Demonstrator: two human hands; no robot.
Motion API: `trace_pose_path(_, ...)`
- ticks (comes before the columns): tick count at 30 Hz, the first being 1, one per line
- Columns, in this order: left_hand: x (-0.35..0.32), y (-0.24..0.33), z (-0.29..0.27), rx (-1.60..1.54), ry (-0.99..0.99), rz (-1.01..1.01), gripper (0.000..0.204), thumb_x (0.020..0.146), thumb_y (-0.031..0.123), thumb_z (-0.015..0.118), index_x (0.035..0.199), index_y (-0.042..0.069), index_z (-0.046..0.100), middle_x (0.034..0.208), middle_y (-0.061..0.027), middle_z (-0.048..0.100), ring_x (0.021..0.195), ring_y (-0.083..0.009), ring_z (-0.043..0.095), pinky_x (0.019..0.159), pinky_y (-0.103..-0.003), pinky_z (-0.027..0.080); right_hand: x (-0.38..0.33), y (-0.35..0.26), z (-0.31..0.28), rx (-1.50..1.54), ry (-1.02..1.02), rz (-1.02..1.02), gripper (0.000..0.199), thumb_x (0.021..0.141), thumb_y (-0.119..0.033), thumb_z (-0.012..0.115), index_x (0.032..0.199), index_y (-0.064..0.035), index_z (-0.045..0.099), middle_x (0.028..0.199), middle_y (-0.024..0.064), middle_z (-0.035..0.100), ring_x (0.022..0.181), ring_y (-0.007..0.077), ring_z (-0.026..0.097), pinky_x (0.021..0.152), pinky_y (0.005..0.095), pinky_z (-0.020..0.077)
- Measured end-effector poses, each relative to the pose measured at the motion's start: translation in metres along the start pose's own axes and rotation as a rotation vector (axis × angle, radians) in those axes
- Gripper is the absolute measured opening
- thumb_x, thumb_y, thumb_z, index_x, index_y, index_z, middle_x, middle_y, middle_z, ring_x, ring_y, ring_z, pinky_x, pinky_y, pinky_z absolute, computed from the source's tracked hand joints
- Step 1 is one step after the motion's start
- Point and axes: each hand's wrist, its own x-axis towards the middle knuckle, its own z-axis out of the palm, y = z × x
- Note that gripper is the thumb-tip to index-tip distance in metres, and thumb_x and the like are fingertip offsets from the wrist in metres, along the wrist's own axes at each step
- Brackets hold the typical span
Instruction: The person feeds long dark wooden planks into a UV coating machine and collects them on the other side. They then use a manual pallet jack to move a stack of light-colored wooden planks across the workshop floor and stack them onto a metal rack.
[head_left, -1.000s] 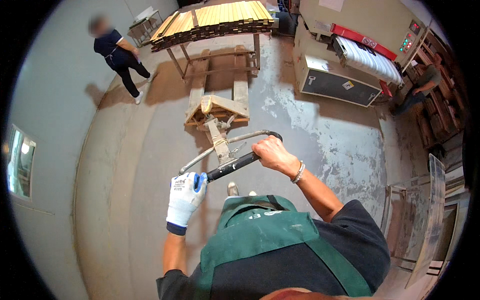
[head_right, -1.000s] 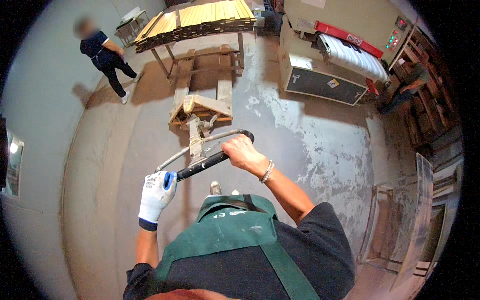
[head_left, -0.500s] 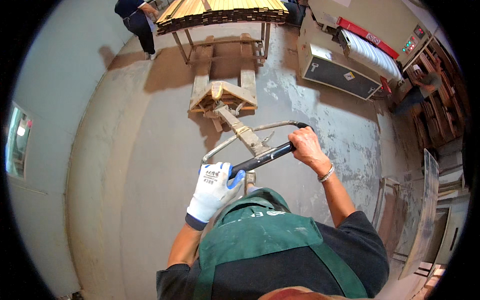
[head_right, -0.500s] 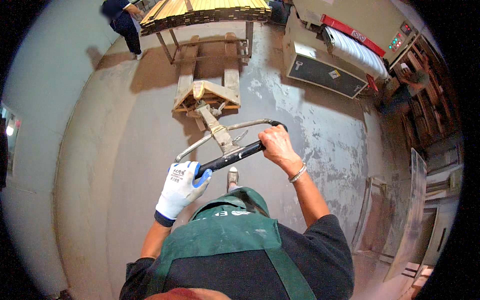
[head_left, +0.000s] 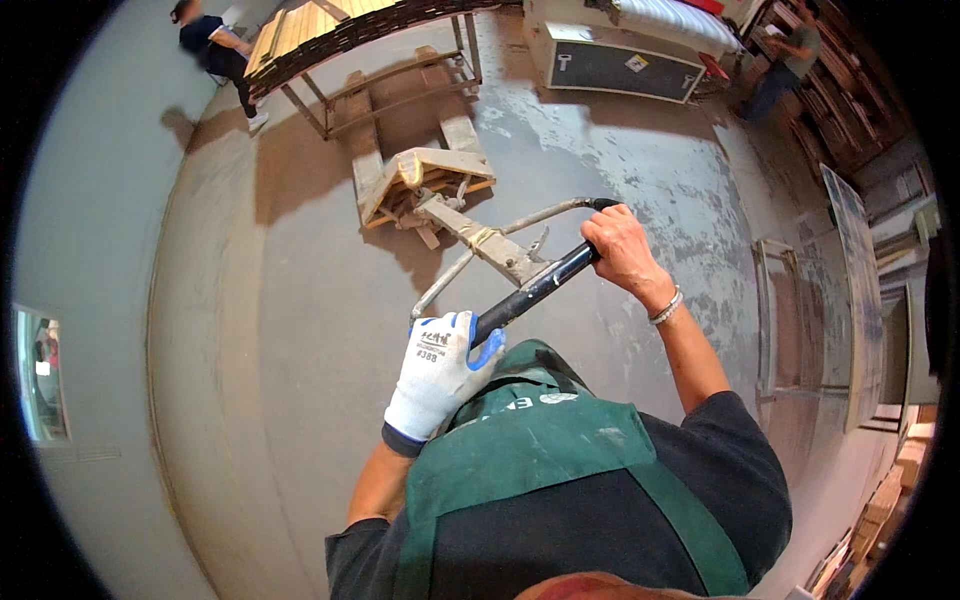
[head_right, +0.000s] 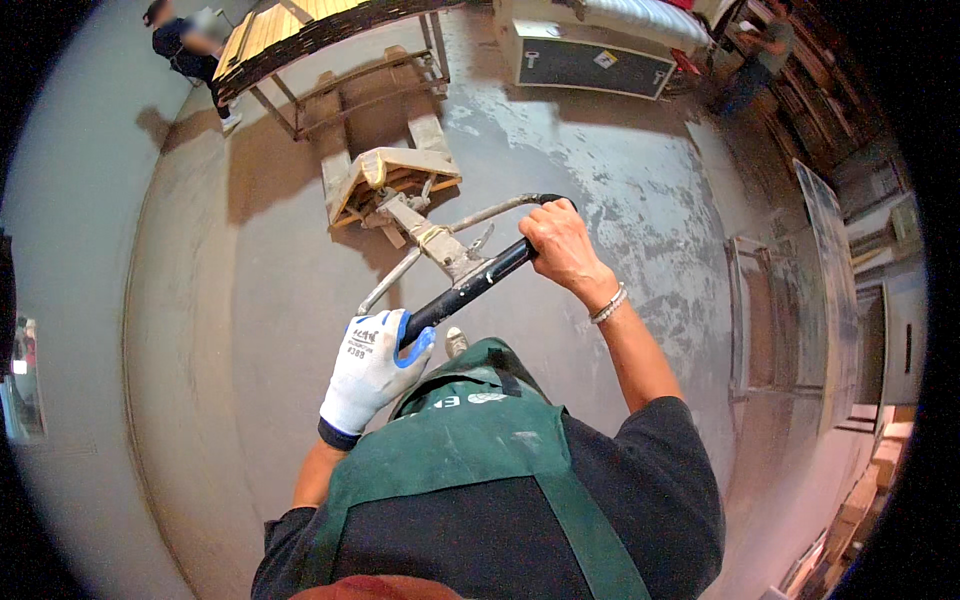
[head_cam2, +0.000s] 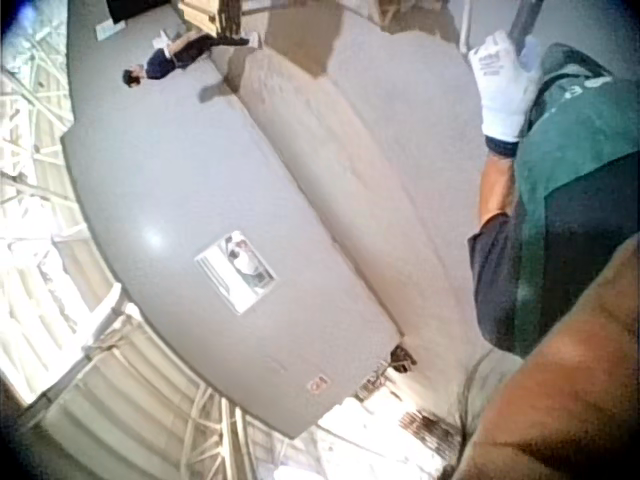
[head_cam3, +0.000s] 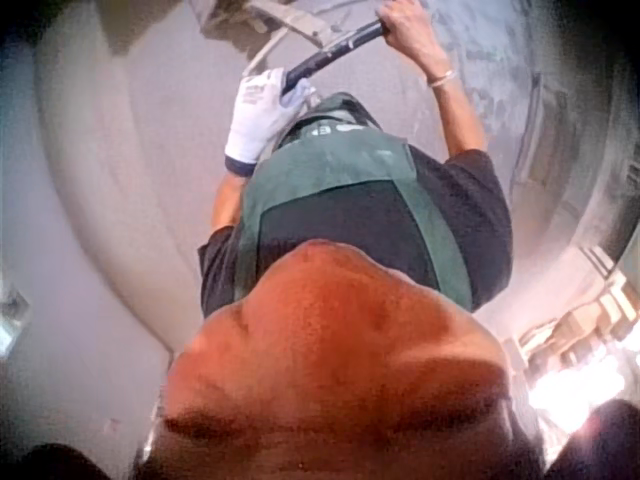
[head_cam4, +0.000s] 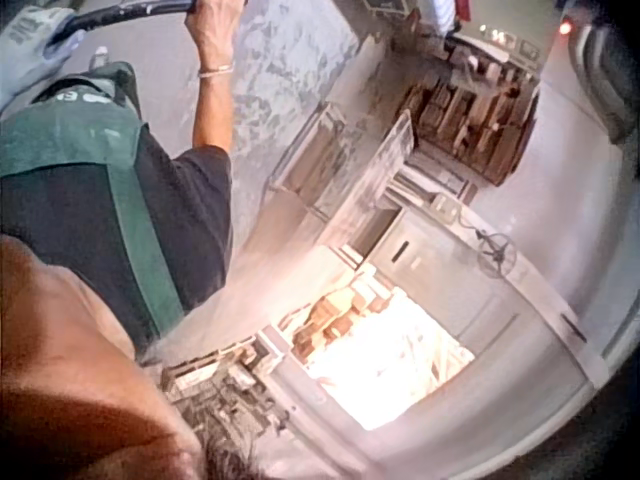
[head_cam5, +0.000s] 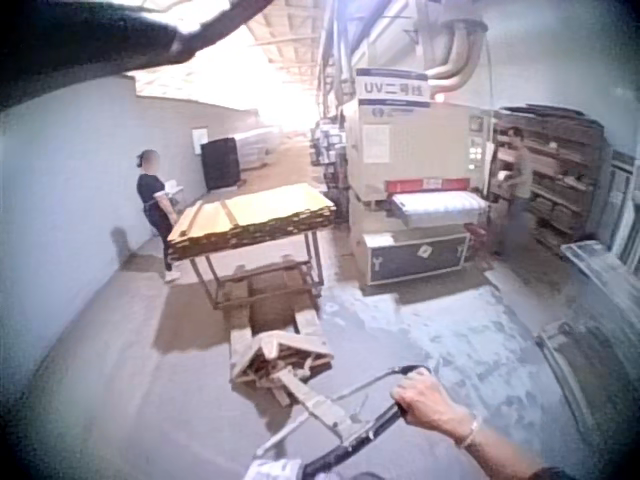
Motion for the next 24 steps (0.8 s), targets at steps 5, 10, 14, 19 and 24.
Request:
trace_pose_path(5,0.014,-0.022,-0.034,-0.068,-0.059,0.053,0.022,0.089,0.026,0.07,0.09,0.006,0.062,0.08,-0.0132,0.063,0.075,-0.0327,0.063,0.075,-0.043,0.047,0.023,-0.016,-0.014,-0.009,-0.007,0.069,0.02,0.062,0.002,0.067,0.071,-0.0082,0.052,0.073,0.0087,0.054,0.078,0.0302,0.056,0.077,0.0403,0.0441)
trace_pose_path(10,0.02,-0.044,-0.067,-0.084,-0.08,0.074,0.021,0.089,0.027,0.07,0.091,0.006,0.063,0.081,-0.0135,0.063,0.077,-0.034,0.063,0.077,-0.043,0.048,0.05,-0.037,-0.025,-0.014,-0.049,0.11,0.021,0.061,0.001,0.068,0.071,-0.0085,0.052,0.074,0.0083,0.056,0.08,0.0299,0.058,0.08,0.0404,0.0458)
trace_pose_path(14,0.037,-0.055,-0.093,-0.17,-0.162,0.101,0.021,0.089,0.026,0.069,0.092,0.006,0.064,0.083,-0.0137,0.065,0.081,-0.0347,0.065,0.079,-0.042,0.048,0.068,-0.045,-0.045,-0.027,-0.07,0.141,0.019,0.062,-0.001,0.069,0.072,-0.0086,0.054,0.075,0.0082,0.057,0.081,0.029,0.059,0.082,0.0401,0.0465)
trace_pose_path(19,0.078,-0.041,-0.155,-0.282,-0.458,0.084,0.019,0.087,0.024,0.069,0.092,0.006,0.065,0.081,-0.0151,0.065,0.081,-0.036,0.065,0.081,-0.043,0.049,0.093,-0.05,-0.084,-0.015,-0.088,0.206,0.018,0.064,-0.002,0.069,0.071,-0.0096,0.054,0.074,0.0064,0.058,0.08,0.0272,0.06,0.083,0.0389,0.0462)
trace_pose_path(24,0.105,-0.043,-0.199,-0.34,-0.48,0.175,0.016,0.087,0.02,0.069,0.09,0.005,0.063,0.077,-0.0145,0.064,0.076,-0.0365,0.064,0.075,-0.043,0.05,0.129,-0.06,-0.13,-0.068,-0.099,0.252,0.02,0.063,-0.003,0.069,0.07,-0.0099,0.052,0.075,0.0067,0.057,0.081,0.0266,0.06,0.083,0.038,0.0461)
